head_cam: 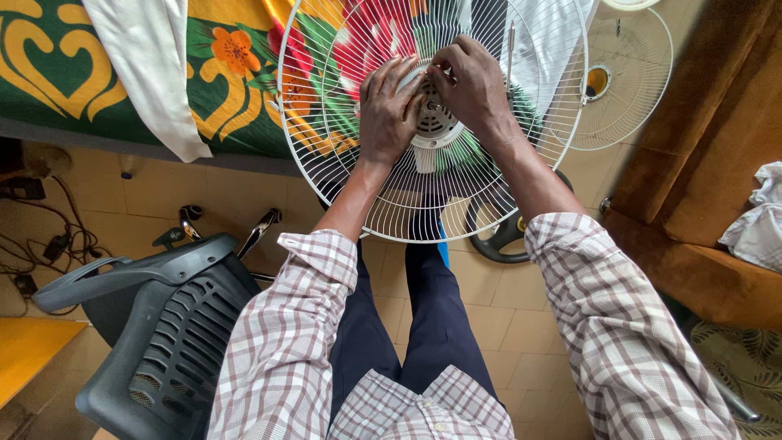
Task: The person uses a screwdriver to tighten the central hub of a standing fan. They repeatedly adjust the fan head and reposition the tool while working on the same fastener.
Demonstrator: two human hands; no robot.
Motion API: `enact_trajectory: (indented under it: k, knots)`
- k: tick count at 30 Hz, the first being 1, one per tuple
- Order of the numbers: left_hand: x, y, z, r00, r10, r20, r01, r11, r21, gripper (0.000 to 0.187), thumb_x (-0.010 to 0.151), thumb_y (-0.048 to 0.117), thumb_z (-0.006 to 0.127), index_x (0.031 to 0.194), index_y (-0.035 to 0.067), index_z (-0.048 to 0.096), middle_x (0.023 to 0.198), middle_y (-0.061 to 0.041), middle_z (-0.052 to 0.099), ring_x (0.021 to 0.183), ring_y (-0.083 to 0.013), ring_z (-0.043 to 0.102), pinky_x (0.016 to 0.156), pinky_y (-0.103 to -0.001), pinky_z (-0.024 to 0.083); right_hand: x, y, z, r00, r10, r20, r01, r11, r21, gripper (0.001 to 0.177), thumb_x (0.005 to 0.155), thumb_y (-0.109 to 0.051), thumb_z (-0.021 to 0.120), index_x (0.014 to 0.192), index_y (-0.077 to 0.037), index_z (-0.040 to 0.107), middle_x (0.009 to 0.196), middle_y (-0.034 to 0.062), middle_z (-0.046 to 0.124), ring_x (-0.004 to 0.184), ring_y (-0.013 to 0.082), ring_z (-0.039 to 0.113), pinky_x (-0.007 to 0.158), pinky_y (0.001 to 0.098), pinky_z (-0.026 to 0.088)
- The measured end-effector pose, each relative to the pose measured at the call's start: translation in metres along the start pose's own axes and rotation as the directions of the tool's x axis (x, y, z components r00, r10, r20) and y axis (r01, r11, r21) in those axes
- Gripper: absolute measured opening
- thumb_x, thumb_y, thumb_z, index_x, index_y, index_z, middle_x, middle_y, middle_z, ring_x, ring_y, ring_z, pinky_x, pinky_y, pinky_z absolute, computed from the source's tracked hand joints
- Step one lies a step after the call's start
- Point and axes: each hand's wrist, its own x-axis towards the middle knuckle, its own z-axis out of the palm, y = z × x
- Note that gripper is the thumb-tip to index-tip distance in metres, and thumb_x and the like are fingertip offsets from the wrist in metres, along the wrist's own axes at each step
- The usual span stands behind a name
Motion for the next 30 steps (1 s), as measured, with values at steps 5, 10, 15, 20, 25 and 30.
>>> enact_trajectory:
  k: [5,10,15,20,25,30]
  knots:
    - [0.0011,0.0006,-0.0016,1.0,0.001,0.006,-0.001,1.0,0.011,0.035,0.097,0.027,0.074,0.131,0.019,0.07,0.149,0.004,0.057,0.143,-0.0199,0.044,0.126,-0.039,0.03,0.0009,0.002,-0.0021,0.999,-0.042,0.001,0.042,0.998,0.042,0.015,0.098,-0.012,0.08,0.107,-0.003,0.072,0.095,0.0082,0.063,0.082,0.0167,0.063,0.067,0.0281,0.057]
    - [0.0014,0.0021,-0.0025,1.0,0.0,0.008,0.0,1.0,0.015,0.034,0.097,0.027,0.075,0.129,0.019,0.071,0.149,0.005,0.057,0.143,-0.0197,0.044,0.126,-0.039,0.03,0.0,0.0022,-0.0023,1.0,-0.001,0.016,0.001,1.0,0.004,0.014,0.099,-0.015,0.08,0.104,-0.004,0.073,0.093,0.0074,0.063,0.08,0.0174,0.062,0.066,0.0294,0.056]
    - [0.0019,0.0032,-0.0039,1.0,0.013,-0.005,-0.012,1.0,0.018,0.037,0.098,0.025,0.074,0.134,0.018,0.07,0.149,0.005,0.056,0.143,-0.0188,0.043,0.125,-0.038,0.03,0.0022,0.0023,-0.0039,1.0,0.0,0.027,-0.002,0.997,0.071,0.025,0.097,-0.014,0.08,0.115,0.001,0.073,0.091,0.0072,0.063,0.079,0.0172,0.061,0.065,0.0298,0.056]
    - [0.0006,0.0,0.0008,1.0,0.005,0.003,-0.005,1.0,0.026,0.033,0.097,0.025,0.074,0.129,0.019,0.07,0.148,0.005,0.057,0.143,-0.0192,0.045,0.126,-0.038,0.03,-0.0014,0.0046,0.0007,1.0,-0.01,-0.018,0.01,1.0,0.014,0.013,0.099,-0.015,0.081,0.105,-0.005,0.074,0.091,0.0063,0.063,0.08,0.0174,0.061,0.067,0.0319,0.054]
    - [0.0015,-0.0009,0.0021,1.0,0.008,-0.004,-0.008,1.0,0.026,0.033,0.097,0.024,0.074,0.13,0.018,0.071,0.148,0.005,0.057,0.142,-0.0194,0.045,0.126,-0.038,0.03,-0.0022,0.006,0.0045,0.998,-0.016,-0.054,0.018,0.999,0.047,0.015,0.099,-0.015,0.081,0.107,-0.005,0.074,0.091,0.0063,0.063,0.081,0.0172,0.06,0.067,0.0318,0.055]
    - [0.0029,0.0002,-0.0001,1.0,0.01,0.001,-0.01,1.0,0.027,0.032,0.097,0.024,0.074,0.129,0.018,0.071,0.148,0.004,0.057,0.142,-0.0196,0.045,0.126,-0.038,0.03,-0.001,0.0047,0.005,0.998,-0.005,-0.06,0.006,1.0,0.028,0.011,0.098,-0.016,0.082,0.104,-0.009,0.076,0.088,0.0047,0.062,0.079,0.0171,0.06,0.066,0.0327,0.054]
